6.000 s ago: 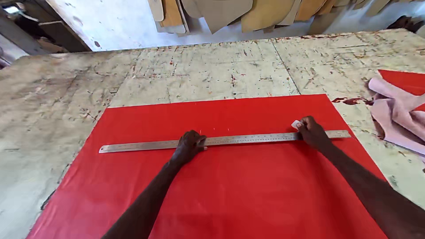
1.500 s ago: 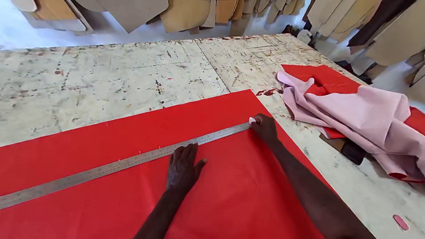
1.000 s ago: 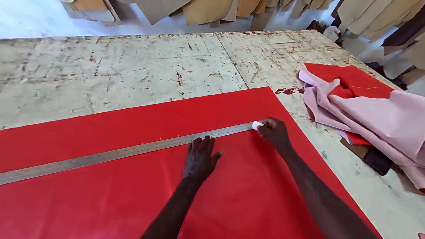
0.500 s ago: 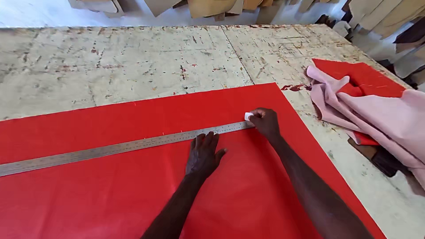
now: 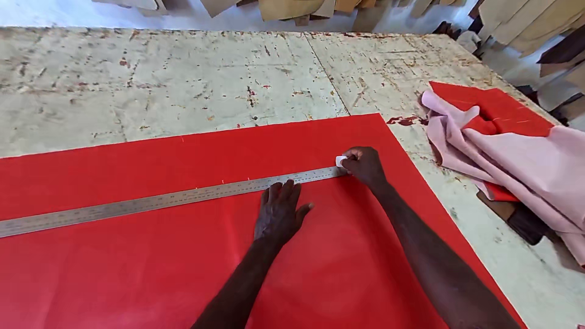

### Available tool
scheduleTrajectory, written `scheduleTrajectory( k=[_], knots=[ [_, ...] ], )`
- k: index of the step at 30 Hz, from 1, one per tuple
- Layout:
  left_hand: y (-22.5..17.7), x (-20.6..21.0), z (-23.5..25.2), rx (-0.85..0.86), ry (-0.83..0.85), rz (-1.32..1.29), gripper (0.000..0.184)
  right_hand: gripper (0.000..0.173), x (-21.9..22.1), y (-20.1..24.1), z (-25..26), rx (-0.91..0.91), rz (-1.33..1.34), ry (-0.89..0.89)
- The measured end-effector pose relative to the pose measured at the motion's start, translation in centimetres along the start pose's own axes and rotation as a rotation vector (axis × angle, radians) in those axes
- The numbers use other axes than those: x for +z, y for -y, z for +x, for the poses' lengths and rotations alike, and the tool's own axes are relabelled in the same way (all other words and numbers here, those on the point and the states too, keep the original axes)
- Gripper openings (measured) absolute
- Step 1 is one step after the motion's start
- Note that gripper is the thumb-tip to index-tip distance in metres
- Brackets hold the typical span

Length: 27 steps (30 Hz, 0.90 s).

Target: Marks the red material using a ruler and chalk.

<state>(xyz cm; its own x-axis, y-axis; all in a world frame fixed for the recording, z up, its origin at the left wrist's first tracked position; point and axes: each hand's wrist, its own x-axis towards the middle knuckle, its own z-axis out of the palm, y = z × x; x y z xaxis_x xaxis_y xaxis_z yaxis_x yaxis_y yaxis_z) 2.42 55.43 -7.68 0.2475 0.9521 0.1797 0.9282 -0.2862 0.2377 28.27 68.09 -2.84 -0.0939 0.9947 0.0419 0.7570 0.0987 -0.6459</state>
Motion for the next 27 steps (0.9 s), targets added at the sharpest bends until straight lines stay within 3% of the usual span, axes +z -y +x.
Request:
scheduleTrajectory(
  k=[10,17,22,27],
  knots=[
    [-0.2,-0.2,-0.1,-0.005,-0.004,-0.023,0.069,0.018,1.5,1.0,-0.1,-0.117,-0.166,-0.1],
    [-0.5,-0.6,-0.2,-0.008,-0.005,-0.039,0.068,0.022,3.4,1.4,0.5,-0.104,0.017,-0.199],
    [-0.6,-0.7,-0.4,0.007,-0.006,-0.041,0.066,0.02,5.9,4.9,-1.9,-0.089,0.195,-0.034],
    [-0.4,-0.4,0.0,-0.006,0.003,-0.062,0.068,0.019,7.7,6.8,-1.7,-0.152,0.107,0.035]
  ],
)
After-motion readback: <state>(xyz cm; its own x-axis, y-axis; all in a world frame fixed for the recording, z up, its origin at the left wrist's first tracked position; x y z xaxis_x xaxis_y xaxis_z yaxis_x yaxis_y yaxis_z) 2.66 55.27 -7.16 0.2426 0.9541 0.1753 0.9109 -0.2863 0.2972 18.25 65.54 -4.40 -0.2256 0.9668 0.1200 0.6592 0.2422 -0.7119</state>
